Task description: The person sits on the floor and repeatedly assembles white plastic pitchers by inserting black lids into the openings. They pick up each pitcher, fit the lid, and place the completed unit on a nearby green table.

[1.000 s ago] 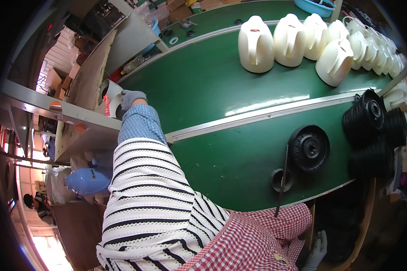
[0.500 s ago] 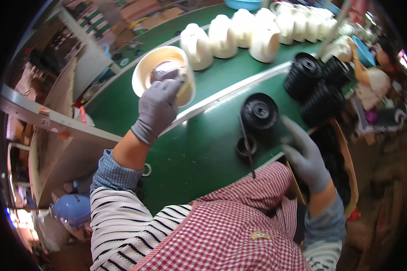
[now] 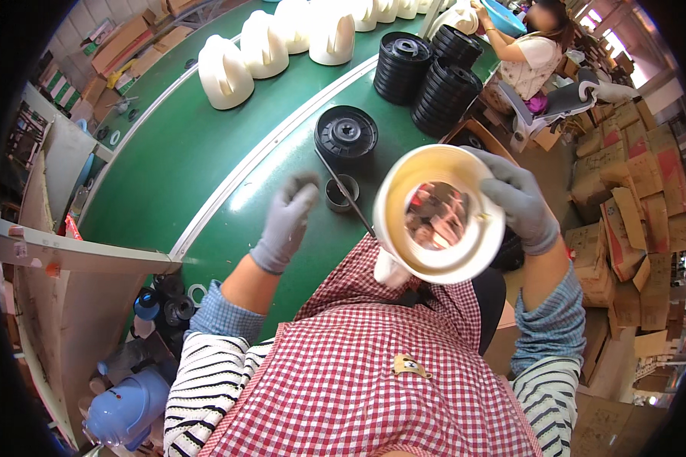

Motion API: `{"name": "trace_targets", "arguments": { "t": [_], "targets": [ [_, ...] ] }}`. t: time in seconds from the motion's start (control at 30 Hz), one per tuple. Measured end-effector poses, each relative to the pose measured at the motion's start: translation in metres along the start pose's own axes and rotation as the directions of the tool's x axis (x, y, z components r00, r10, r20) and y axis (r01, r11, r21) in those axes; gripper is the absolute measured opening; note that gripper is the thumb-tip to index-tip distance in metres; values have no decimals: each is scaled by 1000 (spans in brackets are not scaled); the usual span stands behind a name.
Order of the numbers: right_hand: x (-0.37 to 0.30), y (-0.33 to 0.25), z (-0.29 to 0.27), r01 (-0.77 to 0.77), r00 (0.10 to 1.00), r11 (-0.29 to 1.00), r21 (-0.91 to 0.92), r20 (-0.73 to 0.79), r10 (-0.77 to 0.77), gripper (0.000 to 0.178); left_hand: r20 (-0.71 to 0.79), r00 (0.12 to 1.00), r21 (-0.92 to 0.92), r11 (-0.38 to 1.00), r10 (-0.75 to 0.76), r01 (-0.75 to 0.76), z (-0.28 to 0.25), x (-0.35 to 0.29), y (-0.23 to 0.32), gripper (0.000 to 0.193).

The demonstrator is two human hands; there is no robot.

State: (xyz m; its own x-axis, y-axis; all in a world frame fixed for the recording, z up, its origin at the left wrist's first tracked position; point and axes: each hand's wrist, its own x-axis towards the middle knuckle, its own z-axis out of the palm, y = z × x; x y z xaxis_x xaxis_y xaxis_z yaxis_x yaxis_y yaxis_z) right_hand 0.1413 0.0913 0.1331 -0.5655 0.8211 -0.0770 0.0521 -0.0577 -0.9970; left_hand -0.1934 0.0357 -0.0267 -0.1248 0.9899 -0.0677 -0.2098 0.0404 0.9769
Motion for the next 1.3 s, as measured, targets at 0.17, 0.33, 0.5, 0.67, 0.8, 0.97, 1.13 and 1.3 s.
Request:
{"name": "trace_targets", "arguments": {
  "t": [0.17,0.33,0.5,0.67,0.8,0.97,1.13,1.3],
  "targets": [
    [-4,-28,10,-12,1000,1000,18,24,11,61,857,509,-485,454,76,748,62,-32,-75,47],
    [40,-14,41,-49,977,998,-35,204,55,59,754,647,-559,630,114,540,65,-22,-35,52],
    [84,30,65,-66,920,998,-21,385,69,54,523,815,-459,723,-250,516,39,-20,1,55],
    [144,65,67,45,916,998,-38,399,-26,46,381,855,-594,616,-352,518,-3,-18,-5,56],
    [232,176,-4,-170,887,835,-524,-450,-101,70,391,851,-663,535,-350,524,-51,-13,-34,57],
    [250,202,5,-600,775,568,-563,-584,240,58,360,860,-704,500,-362,505,-85,-14,-54,58],
    [255,198,-18,-379,736,806,-454,-676,-35,45,374,862,-711,492,-341,503,-91,-6,-56,59],
    [138,129,-57,145,918,989,-38,-366,-149,54,447,853,-730,442,-268,522,-74,6,-59,60]
  ]
}}
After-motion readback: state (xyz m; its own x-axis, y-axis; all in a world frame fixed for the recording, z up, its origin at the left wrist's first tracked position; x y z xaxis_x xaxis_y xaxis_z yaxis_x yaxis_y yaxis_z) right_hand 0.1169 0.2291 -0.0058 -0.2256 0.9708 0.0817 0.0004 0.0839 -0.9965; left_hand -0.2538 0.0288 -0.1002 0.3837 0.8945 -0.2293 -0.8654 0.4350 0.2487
